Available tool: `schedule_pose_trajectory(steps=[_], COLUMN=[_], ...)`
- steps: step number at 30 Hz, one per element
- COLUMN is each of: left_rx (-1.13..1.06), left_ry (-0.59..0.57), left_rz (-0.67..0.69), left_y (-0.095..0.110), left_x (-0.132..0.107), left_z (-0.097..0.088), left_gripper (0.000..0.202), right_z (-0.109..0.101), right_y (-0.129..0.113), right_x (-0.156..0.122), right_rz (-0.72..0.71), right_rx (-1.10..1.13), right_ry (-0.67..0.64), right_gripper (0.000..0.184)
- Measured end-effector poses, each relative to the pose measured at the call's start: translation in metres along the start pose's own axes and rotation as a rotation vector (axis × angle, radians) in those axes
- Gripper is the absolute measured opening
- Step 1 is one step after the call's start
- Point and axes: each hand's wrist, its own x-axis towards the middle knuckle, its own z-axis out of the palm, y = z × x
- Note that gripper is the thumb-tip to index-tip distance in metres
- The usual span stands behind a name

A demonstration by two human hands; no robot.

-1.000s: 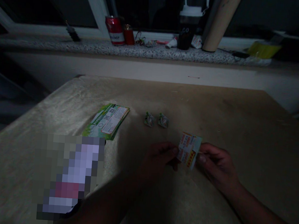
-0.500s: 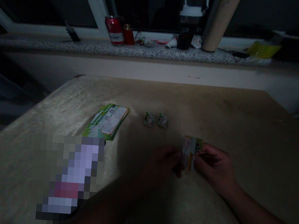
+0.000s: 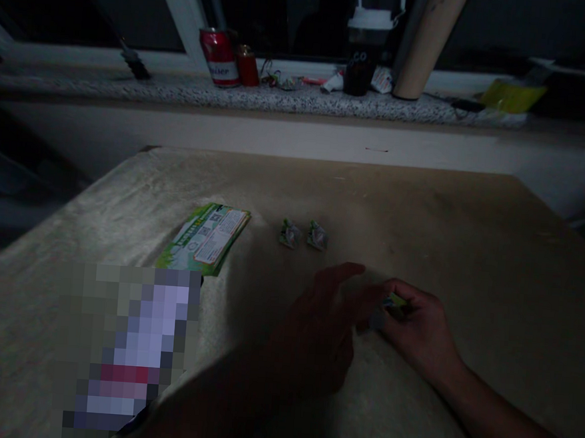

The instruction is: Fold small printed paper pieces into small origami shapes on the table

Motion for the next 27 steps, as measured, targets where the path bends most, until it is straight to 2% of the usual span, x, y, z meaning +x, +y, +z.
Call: schedule_pose_trajectory(steps=[2, 4, 8, 12, 15, 17, 19, 21, 24, 27], left_rx=[-0.042, -0.105, -0.228, -0.348, -0.359, -0.3, -0.17, 0.013, 0.175, 0.185], left_ry=[-0.05, -0.013, 0.098, 0.14, 0.161, 0.193, 0.223, 0.164, -0.01, -0.182], left_rz=[-0.006, -0.003, -0.107, -0.26, -0.322, -0.298, -0.2, -0.099, 0.011, 0.051], left_y=[0.004, 0.006, 0.002, -0.004, -0.006, -0.007, -0.009, -0.01, -0.01, -0.008], left_x=[0.001, 0.0, -0.003, -0.007, -0.006, -0.004, -0.001, 0.001, 0.003, 0.003], left_z=[0.0, 0.003, 0.012, 0.013, 0.011, 0.007, 0.002, -0.006, -0.018, -0.026], left_gripper=[0.091, 0.099, 0.084, 0.075, 0.066, 0.064, 0.063, 0.057, 0.041, 0.036], right_z=[0.0, 0.001, 0.002, 0.004, 0.004, 0.004, 0.002, 0.001, 0.001, 0.003], right_y=[0.002, 0.002, -0.001, -0.003, 0.0, 0.002, 0.005, 0.007, 0.01, 0.014], right_x=[-0.001, -0.001, 0.0, 0.0, -0.001, -0.002, -0.002, -0.001, 0.001, 0.0], right_rz=[-0.008, -0.032, -0.04, 0.01, 0.036, 0.06, 0.081, 0.096, 0.122, 0.145], right_rx=[-0.042, -0.082, -0.102, -0.055, -0.005, 0.014, 0.028, 0.043, 0.062, 0.079], right_ry=[-0.011, -0.009, 0.003, -0.007, -0.024, -0.05, -0.085, -0.119, -0.151, -0.157], right_gripper=[0.016, 0.015, 0.015, 0.016, 0.012, 0.011, 0.012, 0.011, 0.012, 0.037])
